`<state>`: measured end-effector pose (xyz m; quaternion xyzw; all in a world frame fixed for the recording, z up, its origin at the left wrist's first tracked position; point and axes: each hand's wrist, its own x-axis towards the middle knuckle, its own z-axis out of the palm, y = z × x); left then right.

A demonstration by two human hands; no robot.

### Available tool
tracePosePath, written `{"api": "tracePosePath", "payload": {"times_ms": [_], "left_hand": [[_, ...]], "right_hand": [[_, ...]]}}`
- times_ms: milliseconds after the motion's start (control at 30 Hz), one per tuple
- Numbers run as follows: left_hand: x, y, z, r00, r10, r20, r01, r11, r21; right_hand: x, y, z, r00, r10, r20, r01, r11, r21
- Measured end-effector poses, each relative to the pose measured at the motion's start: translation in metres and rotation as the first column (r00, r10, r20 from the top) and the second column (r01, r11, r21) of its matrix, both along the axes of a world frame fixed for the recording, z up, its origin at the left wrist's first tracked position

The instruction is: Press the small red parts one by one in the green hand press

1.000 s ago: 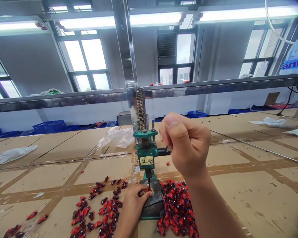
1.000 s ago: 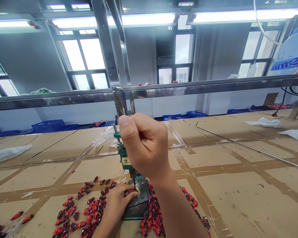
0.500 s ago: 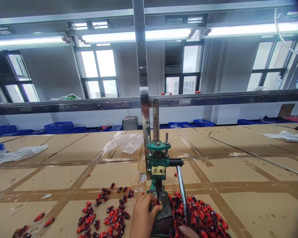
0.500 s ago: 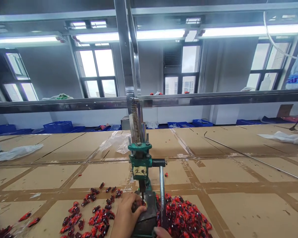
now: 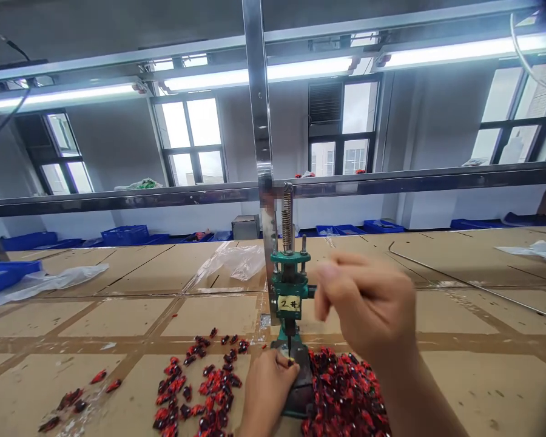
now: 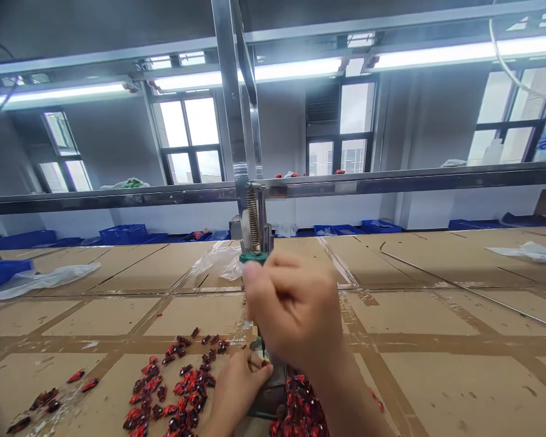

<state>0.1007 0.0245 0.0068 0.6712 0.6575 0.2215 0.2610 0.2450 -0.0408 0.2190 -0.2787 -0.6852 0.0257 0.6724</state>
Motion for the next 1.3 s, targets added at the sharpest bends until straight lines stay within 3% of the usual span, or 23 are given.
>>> {"api": "tracePosePath", "payload": {"times_ms": [100, 200, 300, 400, 500, 633, 700, 800, 867, 933, 1067, 1200, 1300], "left_hand": [[0.005, -0.013, -0.005, 0.985, -0.053, 0.161, 0.075, 0.988, -0.133], [-0.012, -0.021, -0.003, 0.969, -0.101, 0.226, 0.126, 0.987, -0.102], [-0.045, -0.018, 0.005, 0.996, 0.047, -0.081, -0.046, 0.999, 0.009], [-0.074, -0.005, 0.005, 0.901, 0.177, -0.397, -0.181, 0.983, 0.027], [-0.089, 0.008, -0.006, 0.845, 0.144, -0.515, -0.173, 0.985, -0.008], [-0.095, 0.011, -0.011, 0.831, 0.083, -0.551, -0.11, 0.994, -0.017], [-0.094, 0.009, -0.009, 0.869, 0.048, -0.492, -0.074, 0.997, -0.033], [-0.087, 0.008, -0.011, 0.99, -0.079, -0.118, 0.082, 0.996, 0.017], [-0.077, 0.01, -0.02, 0.976, -0.152, 0.155, 0.14, 0.986, 0.088], [-0.064, 0.013, -0.032, 0.952, -0.147, 0.27, 0.119, 0.986, 0.118], [-0.042, 0.02, -0.043, 0.966, -0.145, 0.212, 0.112, 0.98, 0.163], [-0.029, 0.019, -0.037, 0.962, -0.239, 0.133, 0.198, 0.944, 0.263], [-0.037, 0.016, -0.034, 0.965, -0.243, 0.102, 0.202, 0.93, 0.309]], "right_hand": [[0.0, 0.028, 0.042, 0.997, 0.034, -0.062, -0.036, 0.999, -0.037], [0.004, 0.038, 0.045, 0.995, 0.04, -0.095, -0.039, 0.999, 0.011], [0.008, 0.033, 0.033, 0.992, 0.093, -0.083, -0.089, 0.995, 0.043], [0.007, 0.026, 0.027, 0.991, 0.118, -0.059, -0.114, 0.991, 0.068], [0.004, 0.025, 0.027, 0.99, 0.113, -0.086, -0.106, 0.991, 0.076], [0.004, 0.026, 0.028, 0.99, 0.122, -0.067, -0.117, 0.991, 0.068], [0.006, 0.025, 0.028, 0.991, 0.123, -0.056, -0.119, 0.991, 0.067], [0.007, 0.024, 0.028, 0.99, 0.128, -0.064, -0.124, 0.99, 0.065], [0.007, 0.025, 0.028, 0.987, 0.144, -0.074, -0.139, 0.988, 0.069], [0.006, 0.026, 0.028, 0.984, 0.155, -0.085, -0.149, 0.985, 0.083], [0.005, 0.028, 0.028, 0.983, 0.16, -0.092, -0.15, 0.983, 0.105], [0.007, 0.028, 0.027, 0.984, 0.159, -0.079, -0.151, 0.983, 0.1], [0.007, 0.027, 0.027, 0.982, 0.174, -0.077, -0.166, 0.981, 0.104]]}}
